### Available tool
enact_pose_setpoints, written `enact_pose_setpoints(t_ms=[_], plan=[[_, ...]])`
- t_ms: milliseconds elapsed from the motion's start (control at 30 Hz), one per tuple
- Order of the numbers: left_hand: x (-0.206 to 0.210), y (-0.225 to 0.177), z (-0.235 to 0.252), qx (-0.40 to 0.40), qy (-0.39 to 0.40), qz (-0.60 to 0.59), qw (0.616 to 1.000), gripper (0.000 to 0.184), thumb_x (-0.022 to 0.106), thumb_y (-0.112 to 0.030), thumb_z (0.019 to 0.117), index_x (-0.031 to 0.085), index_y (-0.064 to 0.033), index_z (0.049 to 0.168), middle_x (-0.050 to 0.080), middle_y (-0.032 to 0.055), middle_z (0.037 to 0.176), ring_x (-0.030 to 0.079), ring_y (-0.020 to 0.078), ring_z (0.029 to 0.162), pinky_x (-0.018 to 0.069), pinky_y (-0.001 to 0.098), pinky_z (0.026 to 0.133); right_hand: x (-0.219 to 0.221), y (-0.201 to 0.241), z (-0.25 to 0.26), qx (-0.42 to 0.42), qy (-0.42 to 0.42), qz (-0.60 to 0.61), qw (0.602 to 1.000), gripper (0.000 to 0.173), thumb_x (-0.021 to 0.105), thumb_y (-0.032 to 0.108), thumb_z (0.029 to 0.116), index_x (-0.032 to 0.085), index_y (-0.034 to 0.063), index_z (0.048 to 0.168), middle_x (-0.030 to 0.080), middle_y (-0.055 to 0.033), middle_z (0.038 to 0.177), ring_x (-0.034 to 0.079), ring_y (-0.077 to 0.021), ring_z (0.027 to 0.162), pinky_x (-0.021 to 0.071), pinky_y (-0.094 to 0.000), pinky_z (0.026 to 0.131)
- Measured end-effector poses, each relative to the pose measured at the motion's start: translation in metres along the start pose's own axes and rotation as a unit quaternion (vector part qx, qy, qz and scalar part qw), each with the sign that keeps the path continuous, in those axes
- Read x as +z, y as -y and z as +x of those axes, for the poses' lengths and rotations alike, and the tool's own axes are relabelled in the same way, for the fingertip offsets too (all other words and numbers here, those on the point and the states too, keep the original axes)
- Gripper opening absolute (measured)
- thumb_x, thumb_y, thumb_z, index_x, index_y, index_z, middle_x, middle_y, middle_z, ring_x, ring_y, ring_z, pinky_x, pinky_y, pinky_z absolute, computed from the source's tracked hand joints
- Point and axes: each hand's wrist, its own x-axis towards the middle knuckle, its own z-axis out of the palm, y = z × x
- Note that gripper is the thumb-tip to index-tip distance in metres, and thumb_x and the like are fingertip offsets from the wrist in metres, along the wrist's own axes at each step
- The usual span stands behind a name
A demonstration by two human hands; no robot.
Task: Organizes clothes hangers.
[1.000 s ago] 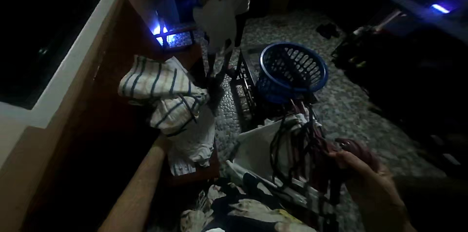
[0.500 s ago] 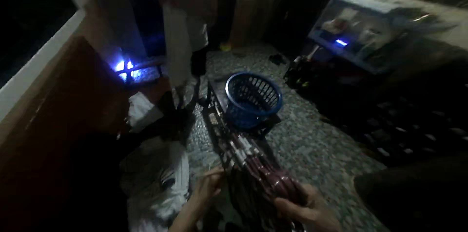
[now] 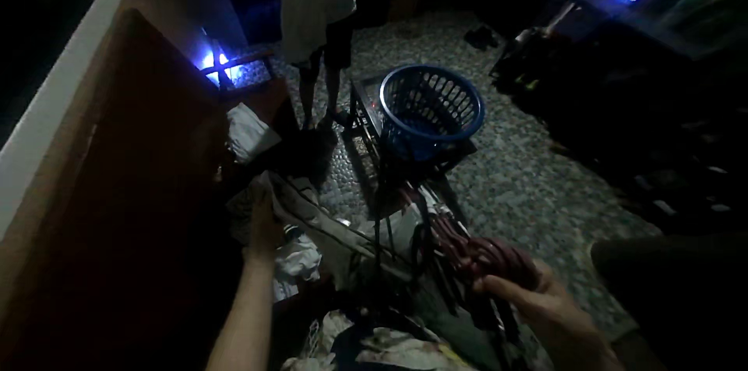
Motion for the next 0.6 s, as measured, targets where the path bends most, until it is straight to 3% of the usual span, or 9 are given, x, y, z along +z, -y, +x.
enact_pose_setpoints(t_ms=[67, 167, 267, 333, 400, 467, 533, 600], plan=[[0.014, 0.03, -0.027, 0.003, 0.114, -0.024, 0.993, 0.036, 0.038, -0.019, 0.1098, 0.047, -0.0009, 0.14, 0.069, 0.0082, 0.115, 0.069, 0.0097, 0.09, 0.06, 0.0268, 0.075, -0.001, -0.003, 0.005, -0.009, -0.028, 0.029, 0.999, 0.023, 0.077, 0.016, 0.0864, 0.074, 0.0143, 0.109, 0.077, -0.0029, 0.102, 0.074, -0.0124, 0.09, 0.0622, -0.0293, 0.082], [0.046, 0.046, -0.078, 0.014, 0.29, 0.031, 0.956, 0.036, 0.054, -0.014, 0.1031, 0.055, 0.006, 0.133, 0.07, 0.0064, 0.111, 0.068, 0.0072, 0.094, 0.058, 0.0261, 0.084, 0.006, 0.0, 0.012, -0.008, -0.055, 0.051, 0.997, 0.02, 0.076, 0.016, 0.0875, 0.072, 0.0103, 0.106, 0.076, -0.0037, 0.098, 0.073, -0.0121, 0.088, 0.062, -0.029, 0.081], [0.07, 0.038, -0.114, 0.061, 0.327, 0.051, 0.942, 0.026, 0.069, -0.017, 0.0946, 0.065, 0.0001, 0.114, 0.07, -0.002, 0.092, 0.066, 0.0023, 0.078, 0.0575, 0.0223, 0.073, 0.014, 0.004, 0.016, -0.014, -0.061, 0.048, 0.997, 0.019, 0.078, 0.019, 0.0871, 0.072, 0.012, 0.104, 0.076, -0.001, 0.098, 0.073, -0.0101, 0.088, 0.0618, -0.0278, 0.081], [0.076, 0.044, -0.121, 0.049, 0.345, -0.031, 0.937, 0.027, 0.063, -0.01, 0.0977, 0.062, 0.0029, 0.121, 0.073, 0.0015, 0.1, 0.069, 0.007, 0.088, 0.0592, 0.0261, 0.081, 0.017, 0.006, 0.018, -0.024, -0.071, 0.064, 0.995, 0.021, 0.078, 0.022, 0.0871, 0.072, 0.0113, 0.104, 0.076, -0.0013, 0.098, 0.073, -0.0105, 0.089, 0.0616, -0.0279, 0.083], [0.076, 0.056, -0.126, -0.048, 0.347, -0.19, 0.917, 0.04, 0.049, -0.007, 0.098, 0.052, 0.0034, 0.137, 0.072, 0.0102, 0.116, 0.07, 0.0152, 0.101, 0.0589, 0.0308, 0.086, 0.019, 0.009, 0.023, -0.041, -0.082, 0.098, 0.991, 0.025, 0.079, 0.024, 0.0873, 0.07, 0.0106, 0.106, 0.075, -0.0017, 0.098, 0.072, -0.0111, 0.09, 0.0613, -0.0285, 0.085], [0.075, 0.068, -0.132, -0.161, 0.333, -0.311, 0.876, 0.046, 0.042, -0.011, 0.0962, 0.049, -0.0076, 0.141, 0.072, 0.0114, 0.116, 0.072, 0.0181, 0.096, 0.061, 0.0324, 0.077, 0.018, 0.014, 0.027, -0.061, -0.091, 0.13, 0.985, 0.028, 0.081, 0.03, 0.0863, 0.07, 0.0139, 0.107, 0.076, -0.0006, 0.097, 0.072, -0.0112, 0.091, 0.0609, -0.0291, 0.086], [0.072, 0.067, -0.139, -0.151, 0.369, -0.292, 0.869, 0.039, 0.046, -0.006, 0.0964, 0.056, -0.0114, 0.134, 0.075, 0.0061, 0.106, 0.073, 0.0145, 0.085, 0.0619, 0.03, 0.072, 0.013, 0.019, 0.03, -0.087, -0.084, 0.149, 0.981, 0.026, 0.078, 0.034, 0.0886, 0.071, 0.0182, 0.108, 0.076, 0.0015, 0.097, 0.072, -0.0098, 0.092, 0.0607, -0.028, 0.087], [0.072, 0.055, -0.14, -0.063, 0.419, -0.239, 0.874, 0.03, 0.055, -0.004, 0.0992, 0.067, -0.0117, 0.125, 0.077, 0.0023, 0.101, 0.074, 0.0114, 0.084, 0.0625, 0.03, 0.077, 0.006, 0.02, 0.03, -0.11, -0.075, 0.149, 0.98, 0.027, 0.074, 0.039, 0.0912, 0.072, 0.0223, 0.113, 0.075, 0.0045, 0.097, 0.072, -0.0071, 0.093, 0.0603, -0.0259, 0.087]])
